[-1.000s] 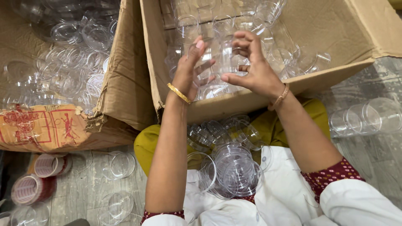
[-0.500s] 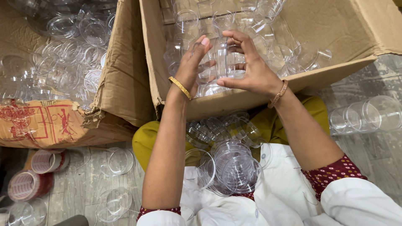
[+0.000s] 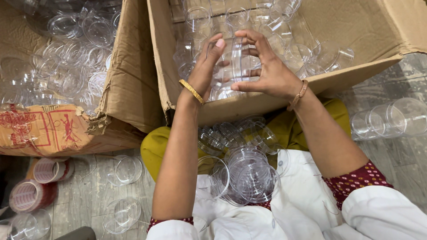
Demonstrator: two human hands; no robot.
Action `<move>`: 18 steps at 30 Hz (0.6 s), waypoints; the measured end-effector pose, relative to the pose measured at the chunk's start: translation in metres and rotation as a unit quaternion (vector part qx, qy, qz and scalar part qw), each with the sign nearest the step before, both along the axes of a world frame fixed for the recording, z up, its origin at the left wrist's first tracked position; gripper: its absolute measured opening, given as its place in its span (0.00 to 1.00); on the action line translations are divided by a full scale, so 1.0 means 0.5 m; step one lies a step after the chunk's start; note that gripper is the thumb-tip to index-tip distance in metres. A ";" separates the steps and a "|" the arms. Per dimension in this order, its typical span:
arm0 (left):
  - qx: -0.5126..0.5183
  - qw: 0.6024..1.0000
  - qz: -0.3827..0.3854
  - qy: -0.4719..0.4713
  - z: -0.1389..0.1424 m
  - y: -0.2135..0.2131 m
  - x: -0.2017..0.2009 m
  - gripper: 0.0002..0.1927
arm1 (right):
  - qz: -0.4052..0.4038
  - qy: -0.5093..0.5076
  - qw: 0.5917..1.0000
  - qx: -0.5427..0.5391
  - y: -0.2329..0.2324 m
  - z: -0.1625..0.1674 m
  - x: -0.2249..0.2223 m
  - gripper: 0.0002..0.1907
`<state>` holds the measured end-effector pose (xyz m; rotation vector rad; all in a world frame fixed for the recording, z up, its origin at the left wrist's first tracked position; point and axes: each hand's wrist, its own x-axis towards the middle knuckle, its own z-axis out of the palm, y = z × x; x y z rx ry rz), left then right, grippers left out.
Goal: The person sits on the floor between open cardboard boxes filled with clear plastic cups and lids. They pick cups one at a time, nest them together into stacks, and place the finished stacks back into the boxes, occasionally repositioning boxes and gathering loose cups from the floor.
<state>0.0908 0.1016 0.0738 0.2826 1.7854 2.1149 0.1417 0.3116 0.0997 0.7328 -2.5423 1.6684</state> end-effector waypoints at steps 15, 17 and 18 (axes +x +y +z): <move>-0.577 0.779 0.001 0.246 -0.141 -0.051 -0.143 0.31 | -0.357 0.149 0.922 -0.024 0.432 -0.030 0.294 0.51; -0.677 0.707 -0.142 0.146 -0.138 -0.060 -0.170 0.34 | -0.457 0.158 0.864 0.140 0.529 -0.050 0.371 0.47; -0.698 0.681 -0.184 0.124 -0.135 -0.063 -0.179 0.32 | -0.485 0.149 0.838 0.202 0.564 -0.065 0.400 0.45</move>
